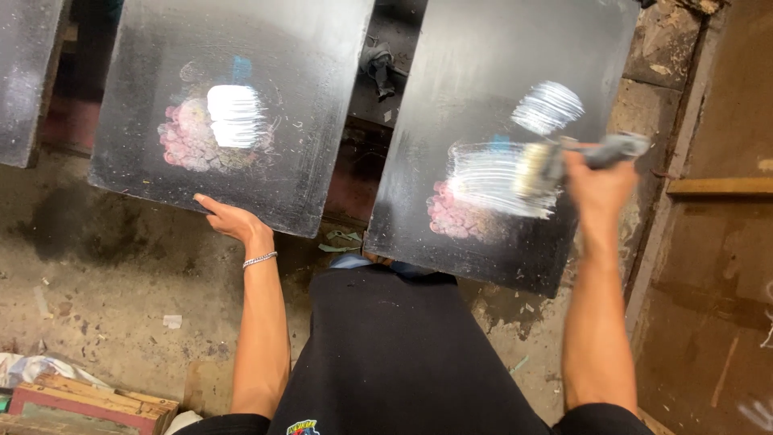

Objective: Applying adhesive to multiple boards using a large brush and refilling the brush from a bucket.

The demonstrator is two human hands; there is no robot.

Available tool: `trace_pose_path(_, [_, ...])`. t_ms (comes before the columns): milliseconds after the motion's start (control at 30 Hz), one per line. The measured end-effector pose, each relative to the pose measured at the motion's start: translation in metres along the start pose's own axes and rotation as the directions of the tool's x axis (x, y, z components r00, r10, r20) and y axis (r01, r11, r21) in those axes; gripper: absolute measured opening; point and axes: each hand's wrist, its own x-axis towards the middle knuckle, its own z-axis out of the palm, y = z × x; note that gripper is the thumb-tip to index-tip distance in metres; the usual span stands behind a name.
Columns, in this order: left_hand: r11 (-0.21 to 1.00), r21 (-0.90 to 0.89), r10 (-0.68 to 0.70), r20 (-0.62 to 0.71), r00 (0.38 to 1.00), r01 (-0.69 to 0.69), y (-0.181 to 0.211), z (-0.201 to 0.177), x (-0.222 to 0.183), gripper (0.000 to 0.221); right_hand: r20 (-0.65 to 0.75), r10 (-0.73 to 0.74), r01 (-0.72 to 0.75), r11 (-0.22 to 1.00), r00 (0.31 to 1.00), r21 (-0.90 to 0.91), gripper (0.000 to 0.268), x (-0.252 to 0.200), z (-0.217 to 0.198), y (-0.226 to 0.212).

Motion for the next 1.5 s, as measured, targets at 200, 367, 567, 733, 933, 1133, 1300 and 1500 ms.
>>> trace_pose_path(200, [0.986, 0.021, -0.165, 0.007, 0.986, 0.165, 0.000, 0.001, 0.014, 0.084, 0.202, 0.227, -0.242, 0.969, 0.953, 0.051, 0.021, 0.004, 0.047, -0.094])
trace_pose_path(367, [0.983, 0.021, -0.182, 0.019, 0.983, 0.182, 0.003, 0.000, 0.013, 0.097, 0.483, 0.237, -0.360, 0.916, 0.843, 0.180, 0.004, 0.001, 0.100, -0.142])
trace_pose_path(567, [0.991, 0.000, -0.133, 0.020, 0.991, 0.133, 0.005, 0.001, 0.007, 0.054, 0.034, 0.331, -0.322, 0.935, 0.943, -0.151, 0.015, 0.054, -0.002, -0.033])
trace_pose_path(733, [0.994, 0.039, -0.101, 0.005, 0.995, 0.101, -0.006, 0.000, 0.017, 0.060, 0.047, 0.039, -0.027, 0.973, 0.998, -0.231, 0.017, 0.107, -0.025, 0.013])
trace_pose_path(933, [0.994, 0.054, -0.095, 0.005, 0.995, 0.094, -0.009, 0.003, 0.019, 0.070, 0.284, 0.178, -0.109, 0.964, 0.942, -0.244, 0.014, 0.135, 0.006, -0.012])
trace_pose_path(1133, [0.991, 0.074, -0.116, 0.000, 0.993, 0.115, -0.002, 0.001, 0.016, 0.072, 0.382, 0.146, -0.202, 0.973, 0.913, 0.110, 0.010, 0.092, 0.041, -0.077])
trace_pose_path(1300, [0.994, 0.094, 0.063, -0.011, 0.998, -0.061, -0.026, -0.002, 0.019, 0.078, 0.140, 0.093, -0.128, 0.955, 0.986, 0.267, 0.023, 0.069, 0.034, -0.008])
trace_pose_path(1500, [0.998, 0.067, -0.001, -0.011, 1.000, 0.001, 0.011, -0.001, -0.014, 0.083, -0.161, -0.012, -0.038, 0.951, 0.987, -0.306, 0.016, 0.068, -0.017, 0.067])
